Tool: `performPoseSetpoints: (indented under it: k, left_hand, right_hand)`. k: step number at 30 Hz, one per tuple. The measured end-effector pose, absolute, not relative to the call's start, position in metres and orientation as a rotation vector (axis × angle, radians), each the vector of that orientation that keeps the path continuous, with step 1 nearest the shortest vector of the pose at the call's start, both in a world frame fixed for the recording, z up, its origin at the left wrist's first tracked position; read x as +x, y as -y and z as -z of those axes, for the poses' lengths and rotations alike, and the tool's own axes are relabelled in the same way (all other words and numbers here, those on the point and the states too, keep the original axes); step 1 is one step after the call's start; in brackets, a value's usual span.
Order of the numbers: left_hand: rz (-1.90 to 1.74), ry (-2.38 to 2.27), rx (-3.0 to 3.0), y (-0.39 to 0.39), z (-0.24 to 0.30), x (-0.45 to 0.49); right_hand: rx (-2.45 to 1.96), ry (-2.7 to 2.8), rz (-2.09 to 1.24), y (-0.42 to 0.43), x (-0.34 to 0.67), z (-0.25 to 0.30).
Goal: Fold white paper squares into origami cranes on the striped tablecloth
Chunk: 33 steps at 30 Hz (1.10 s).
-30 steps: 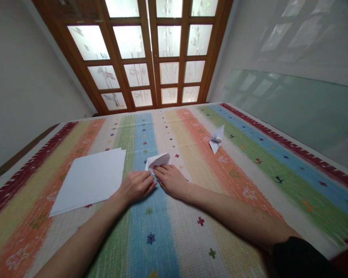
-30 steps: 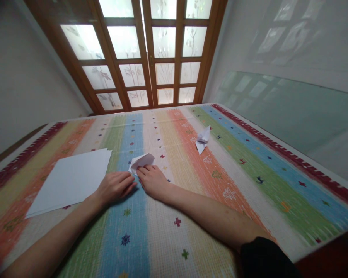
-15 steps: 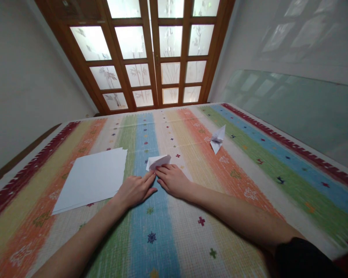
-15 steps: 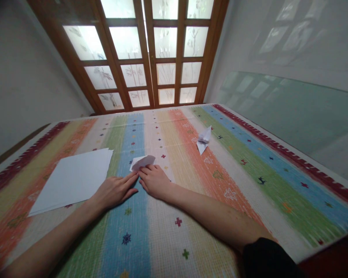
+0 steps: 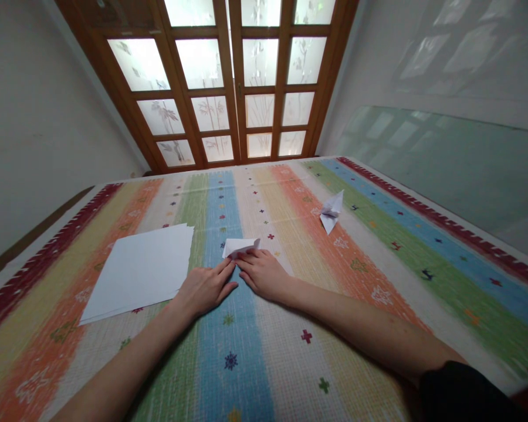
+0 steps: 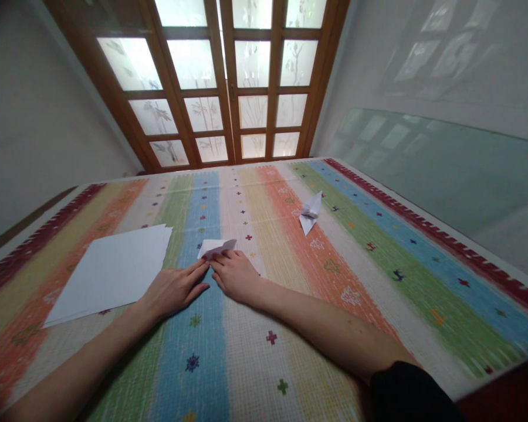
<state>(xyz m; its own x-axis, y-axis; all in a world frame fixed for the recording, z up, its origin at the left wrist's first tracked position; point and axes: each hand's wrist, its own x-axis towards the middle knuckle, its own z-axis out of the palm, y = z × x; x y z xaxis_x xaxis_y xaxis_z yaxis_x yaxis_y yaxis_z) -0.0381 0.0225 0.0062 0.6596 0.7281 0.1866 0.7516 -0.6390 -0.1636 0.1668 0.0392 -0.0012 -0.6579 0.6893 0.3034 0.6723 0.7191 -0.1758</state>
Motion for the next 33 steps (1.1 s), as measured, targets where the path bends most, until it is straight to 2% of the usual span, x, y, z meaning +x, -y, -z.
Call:
performPoseSetpoints:
  k: [6, 9, 11, 15, 18, 27, 33]
  left_hand:
    - [0.163, 1.233, -2.685, -0.023, -0.008, -0.038]
    - [0.176, 1.230, -2.713, -0.023, -0.009, -0.039]
    - [0.140, 1.225, -2.719, -0.023, -0.010, -0.039]
    - [0.058, 1.212, -2.736, -0.024, -0.012, -0.039]
    - [0.051, 1.192, -2.758, -0.025, -0.011, -0.040]
    - [0.061, 1.153, -2.761, -0.029, -0.009, -0.047]
    - [0.224, 1.193, -2.827, -0.030, -0.009, -0.041]
  right_hand:
    - [-1.014, 2.582, -0.082, -0.040, 0.171, 0.000]
    - [-0.858, 2.635, -0.039, -0.049, 0.191, 0.000]
    - [-0.733, 2.619, 0.133, -0.060, 0.211, 0.001]
    - [-0.460, 2.431, 0.690, -0.086, 0.239, 0.003]
    - [-0.325, 2.298, 0.868, -0.102, 0.240, 0.001]
    - [0.044, 2.513, 0.803, -0.103, 0.223, -0.007]
    - [-0.085, 2.523, 0.802, -0.062, 0.203, -0.007]
